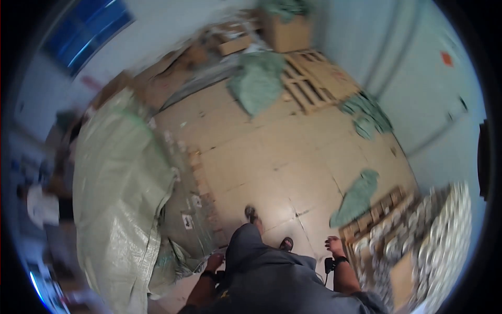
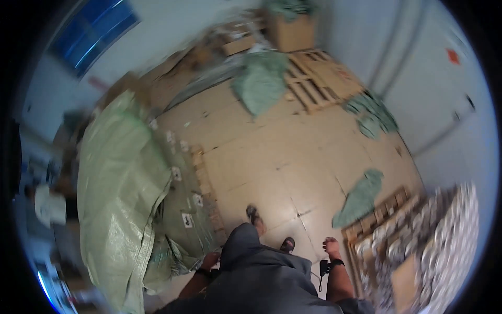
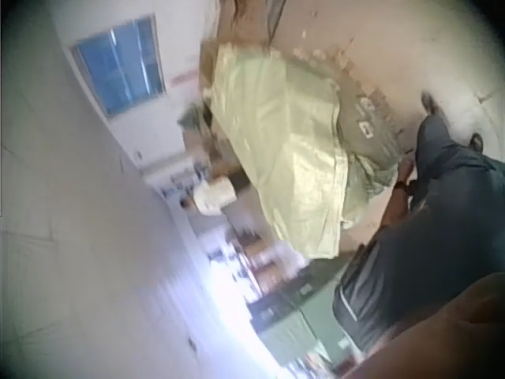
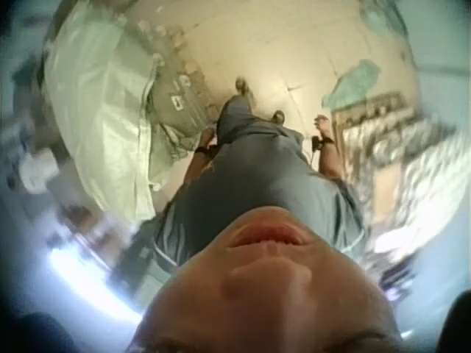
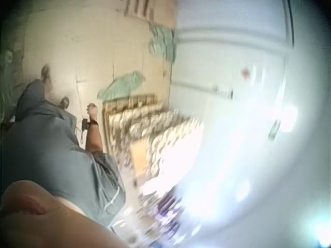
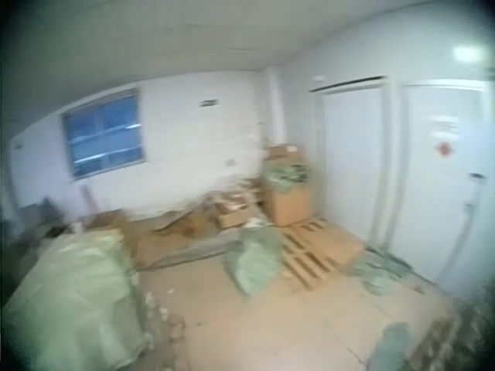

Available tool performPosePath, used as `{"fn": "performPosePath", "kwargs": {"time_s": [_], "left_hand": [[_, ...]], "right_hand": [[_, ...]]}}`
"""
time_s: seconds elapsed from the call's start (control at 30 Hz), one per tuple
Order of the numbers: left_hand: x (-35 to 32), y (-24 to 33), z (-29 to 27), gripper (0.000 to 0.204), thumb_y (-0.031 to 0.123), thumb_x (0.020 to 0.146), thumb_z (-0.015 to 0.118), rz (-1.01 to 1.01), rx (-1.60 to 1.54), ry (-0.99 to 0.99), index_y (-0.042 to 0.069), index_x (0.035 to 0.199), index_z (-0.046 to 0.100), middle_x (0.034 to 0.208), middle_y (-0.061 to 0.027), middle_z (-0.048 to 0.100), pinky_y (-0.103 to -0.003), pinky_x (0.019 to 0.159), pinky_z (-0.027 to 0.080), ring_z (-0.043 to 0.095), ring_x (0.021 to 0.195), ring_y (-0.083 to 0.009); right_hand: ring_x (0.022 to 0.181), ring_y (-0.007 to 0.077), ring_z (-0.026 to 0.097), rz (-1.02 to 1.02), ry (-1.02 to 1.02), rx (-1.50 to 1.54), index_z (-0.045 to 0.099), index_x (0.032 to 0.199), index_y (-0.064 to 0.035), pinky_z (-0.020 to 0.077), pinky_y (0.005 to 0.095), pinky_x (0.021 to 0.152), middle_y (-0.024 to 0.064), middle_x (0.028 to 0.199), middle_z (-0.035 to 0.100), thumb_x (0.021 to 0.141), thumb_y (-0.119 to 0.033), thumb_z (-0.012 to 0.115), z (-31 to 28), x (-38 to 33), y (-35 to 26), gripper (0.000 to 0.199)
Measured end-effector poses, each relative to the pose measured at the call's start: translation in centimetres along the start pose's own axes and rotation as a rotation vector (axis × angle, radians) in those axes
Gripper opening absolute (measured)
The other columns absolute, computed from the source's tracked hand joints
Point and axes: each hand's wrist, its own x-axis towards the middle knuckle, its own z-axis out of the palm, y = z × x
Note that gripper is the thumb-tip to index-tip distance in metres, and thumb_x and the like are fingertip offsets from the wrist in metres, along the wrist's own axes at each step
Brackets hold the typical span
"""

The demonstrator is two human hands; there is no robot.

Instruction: Preparing and folding large cardboard boxes for shipping in a warehouse setting.

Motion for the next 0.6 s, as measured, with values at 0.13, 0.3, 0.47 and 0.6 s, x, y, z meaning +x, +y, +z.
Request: {"fn": "performPosePath", "kwargs": {"time_s": [0.13, 0.3, 0.47, 0.6], "left_hand": [[6.5, 2.7, -0.9, 0.021, 0.023, 0.082, 0.060, -0.406, -0.191, -0.019, 0.008, 0.091, 0.071, 0.092, -0.0142, 0.073, -0.045, 0.074, 0.056, 0.071, 0.086, -0.0334], [17.8, 4.6, -9.0, 0.024, 0.024, 0.082, 0.060, 0.261, 0.607, -0.270, 0.008, 0.090, 0.075, 0.102, -0.0169, 0.073, -0.050, 0.082, 0.056, 0.070, 0.095, -0.0371], [32.1, 12.2, -21.3, 0.032, 0.028, 0.089, 0.052, -0.117, 0.293, 0.155, 0.006, 0.094, 0.076, 0.107, -0.0200, 0.072, -0.050, 0.086, 0.055, 0.069, 0.100, -0.0388], [37.1, 22.5, -30.7, 0.036, 0.032, 0.091, 0.057, -0.186, -0.377, 0.407, 0.006, 0.110, 0.073, 0.106, -0.0177, 0.073, -0.044, 0.090, 0.055, 0.070, 0.103, -0.0344]], "right_hand": [[0.076, 0.0218, 0.067, -0.009, 0.096, 0.004, 0.060, 0.116, -0.0069, 0.0542, 0.0370, 0.062, 0.0095, 0.096, 0.069, 0.099, -0.027, 0.056, 1.3, 6.7, -10.6, 0.026], [0.059, 0.0210, 0.066, -0.237, -0.332, -0.767, 0.068, 0.093, -0.0037, 0.0534, 0.0338, 0.052, 0.0107, 0.080, 0.070, 0.096, -0.023, 0.050, 5.6, 12.4, -16.8, 0.027], [0.056, 0.0144, 0.052, -0.038, -0.338, -0.502, 0.049, 0.069, -0.0178, 0.0439, 0.0318, 0.050, -0.0001, 0.062, 0.048, 0.095, -0.021, 0.048, 19.0, 6.9, -33.3, 0.027], [0.071, 0.0267, 0.065, -0.477, -0.390, -1.014, 0.063, 0.078, -0.0124, 0.0535, 0.0435, 0.065, 0.0068, 0.076, 0.063, 0.085, -0.019, 0.057, 17.9, 21.0, -32.5, 0.012]]}}
